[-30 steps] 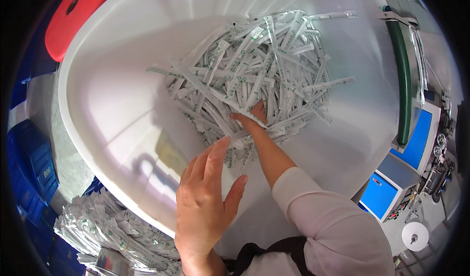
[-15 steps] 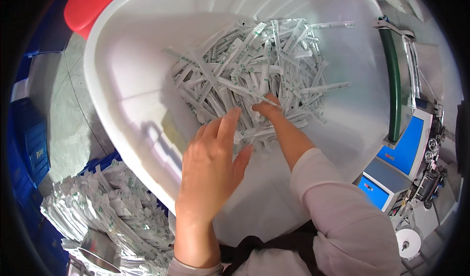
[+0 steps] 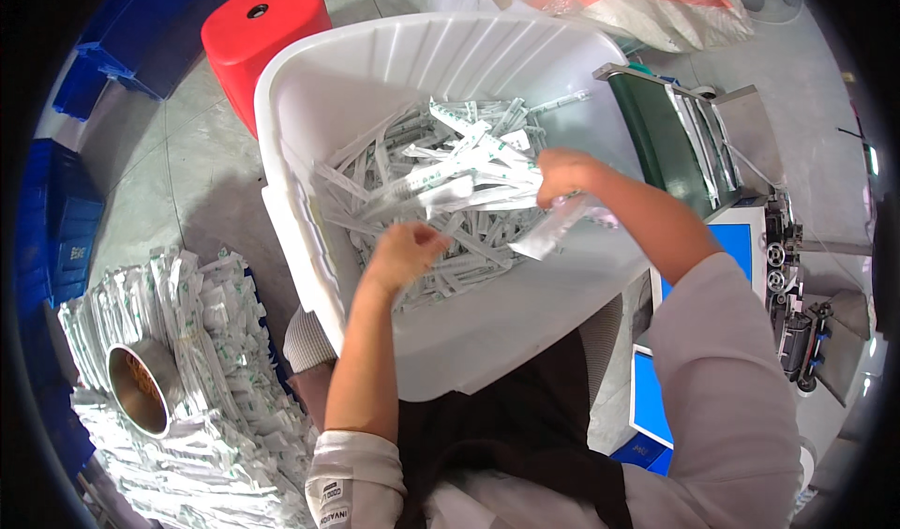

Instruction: The person bundles small white packets by hand, aligning them into stacks before placing them into a white bin. They occasionally reach into a small bowl and handle a small item.

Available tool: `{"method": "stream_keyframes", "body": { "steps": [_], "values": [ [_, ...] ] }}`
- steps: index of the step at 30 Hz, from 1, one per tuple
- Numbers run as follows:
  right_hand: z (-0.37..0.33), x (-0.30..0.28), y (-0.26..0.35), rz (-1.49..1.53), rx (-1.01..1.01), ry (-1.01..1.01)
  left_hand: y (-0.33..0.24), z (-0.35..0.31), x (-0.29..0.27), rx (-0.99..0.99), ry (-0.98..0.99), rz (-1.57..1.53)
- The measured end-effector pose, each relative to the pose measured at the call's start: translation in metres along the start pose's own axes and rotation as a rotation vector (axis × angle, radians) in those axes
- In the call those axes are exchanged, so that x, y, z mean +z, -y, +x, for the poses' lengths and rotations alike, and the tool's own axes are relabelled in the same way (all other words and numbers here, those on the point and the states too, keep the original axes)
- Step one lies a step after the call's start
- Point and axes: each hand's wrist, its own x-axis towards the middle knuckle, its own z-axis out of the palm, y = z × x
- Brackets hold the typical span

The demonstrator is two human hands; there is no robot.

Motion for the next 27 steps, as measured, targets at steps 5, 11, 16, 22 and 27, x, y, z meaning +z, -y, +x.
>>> {"method": "stream_keyframes", "body": {
  "steps": [5,11,16,22,27],
  "values": [
    [-0.075,-0.039,-0.01,-0.232,0.058,-0.237,-0.018,-0.032,0.115,-0.103,0.485,-1.214],
    [-0.126,0.002,-0.019,0.139,-0.052,-0.256,-0.088,-0.002,0.145,0.142,0.248,-1.838],
    [-0.148,0.082,-0.009,0.801,-0.278,-0.176,-0.045,0.001,0.157,0.391,0.195,-1.735],
    [-0.124,0.114,0.029,1.008,-0.449,-0.047,-0.024,-0.012,0.118,0.462,0.054,-1.536],
    [-0.115,0.092,0.062,0.869,-0.476,-0.238,-0.055,-0.014,0.06,0.377,-0.118,-1.266]
  ]
}}
